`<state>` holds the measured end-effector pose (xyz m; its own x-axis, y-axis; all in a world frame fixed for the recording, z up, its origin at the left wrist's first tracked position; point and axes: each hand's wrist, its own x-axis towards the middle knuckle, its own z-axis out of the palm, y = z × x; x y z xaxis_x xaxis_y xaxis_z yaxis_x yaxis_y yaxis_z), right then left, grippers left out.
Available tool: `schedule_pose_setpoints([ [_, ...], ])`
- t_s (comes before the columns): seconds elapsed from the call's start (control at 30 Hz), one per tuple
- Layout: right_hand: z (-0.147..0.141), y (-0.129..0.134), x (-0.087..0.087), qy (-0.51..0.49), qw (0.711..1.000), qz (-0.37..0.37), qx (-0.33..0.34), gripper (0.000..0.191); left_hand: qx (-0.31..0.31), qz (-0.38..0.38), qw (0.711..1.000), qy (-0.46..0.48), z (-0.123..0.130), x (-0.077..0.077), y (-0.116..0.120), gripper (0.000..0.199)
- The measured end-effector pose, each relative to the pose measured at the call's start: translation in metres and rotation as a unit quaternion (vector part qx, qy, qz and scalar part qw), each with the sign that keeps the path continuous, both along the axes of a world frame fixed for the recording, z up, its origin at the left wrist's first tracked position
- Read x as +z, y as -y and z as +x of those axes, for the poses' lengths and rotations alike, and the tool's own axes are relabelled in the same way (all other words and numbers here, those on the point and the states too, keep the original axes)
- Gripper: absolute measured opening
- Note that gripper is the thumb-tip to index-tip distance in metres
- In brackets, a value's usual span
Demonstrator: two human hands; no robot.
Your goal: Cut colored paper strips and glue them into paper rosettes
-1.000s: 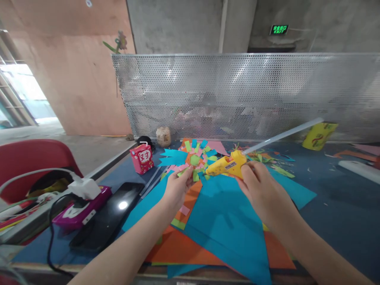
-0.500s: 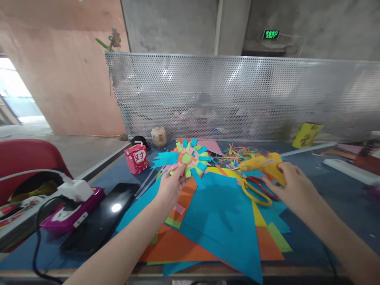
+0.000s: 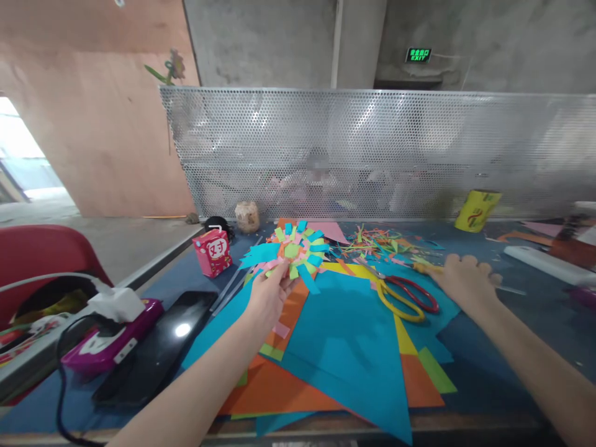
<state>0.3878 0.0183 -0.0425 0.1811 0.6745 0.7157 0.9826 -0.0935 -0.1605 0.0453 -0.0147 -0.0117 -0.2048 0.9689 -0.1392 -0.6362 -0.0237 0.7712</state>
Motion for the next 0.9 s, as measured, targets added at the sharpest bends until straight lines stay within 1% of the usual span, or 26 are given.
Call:
schedule_pose_setpoints([
  [0.07, -0.038, 0.014, 0.016, 0.013, 0.994, -0.035, 0.102, 0.034, 0.0, 0.002, 1.0, 0.006, 0.001, 0.0, 0.001, 0.01],
  [0.1, -0.06, 0.023, 0.024, -0.024, 0.973, -0.087, 0.21, 0.03, 0.001, 0.004, 1.0, 0.009, 0.002, 0.0, 0.002, 0.009],
  [0.13, -0.084, 0.033, 0.03, -0.069, 0.934, -0.164, 0.31, 0.027, 0.0, 0.006, 1.0, 0.012, 0.003, 0.0, 0.004, 0.009],
  [0.17, -0.107, 0.043, 0.034, -0.116, 0.891, -0.231, 0.374, 0.026, 0.0, 0.01, 1.0, 0.014, 0.004, 0.0, 0.005, 0.01],
  [0.2, -0.127, 0.052, 0.037, -0.157, 0.851, -0.274, 0.42, 0.026, 0.0, 0.014, 1.0, 0.016, 0.005, 0.0, 0.006, 0.012],
  [0.23, -0.145, 0.06, 0.039, -0.197, 0.819, -0.3, 0.448, 0.026, 0.001, 0.018, 1.0, 0.018, 0.006, 0.0, 0.007, 0.015],
  [0.3, -0.169, 0.07, 0.038, -0.27, 0.773, -0.331, 0.469, 0.027, 0.003, 0.026, 0.999, 0.02, 0.007, 0.0, 0.01, 0.019],
  [0.37, -0.179, 0.073, 0.036, -0.318, 0.749, -0.33, 0.479, 0.029, 0.001, 0.033, 0.999, 0.019, 0.008, 0.001, 0.011, 0.023],
  [0.43, -0.181, 0.071, 0.034, -0.342, 0.741, -0.313, 0.486, 0.033, -0.002, 0.04, 0.999, 0.015, 0.009, 0.0, 0.011, 0.026],
  [0.53, -0.18, 0.066, 0.033, -0.363, 0.741, -0.299, 0.479, 0.035, -0.007, 0.056, 0.998, 0.001, 0.009, -0.001, 0.011, 0.028],
  [0.63, -0.183, 0.064, 0.034, -0.382, 0.746, -0.303, 0.453, 0.035, -0.012, 0.085, 0.996, -0.017, 0.009, -0.003, 0.012, 0.025],
  [0.7, -0.187, 0.063, 0.035, -0.39, 0.745, -0.319, 0.437, 0.035, -0.015, 0.1, 0.994, -0.031, 0.01, -0.003, 0.014, 0.025],
  [0.8, -0.19, 0.062, 0.034, -0.409, 0.728, -0.346, 0.428, 0.033, -0.015, 0.114, 0.992, -0.053, 0.011, -0.001, 0.017, 0.024],
  [0.9, -0.192, 0.06, 0.033, -0.437, 0.707, -0.345, 0.436, 0.034, -0.021, 0.127, 0.99, -0.065, 0.012, 0.0, 0.019, 0.02],
])
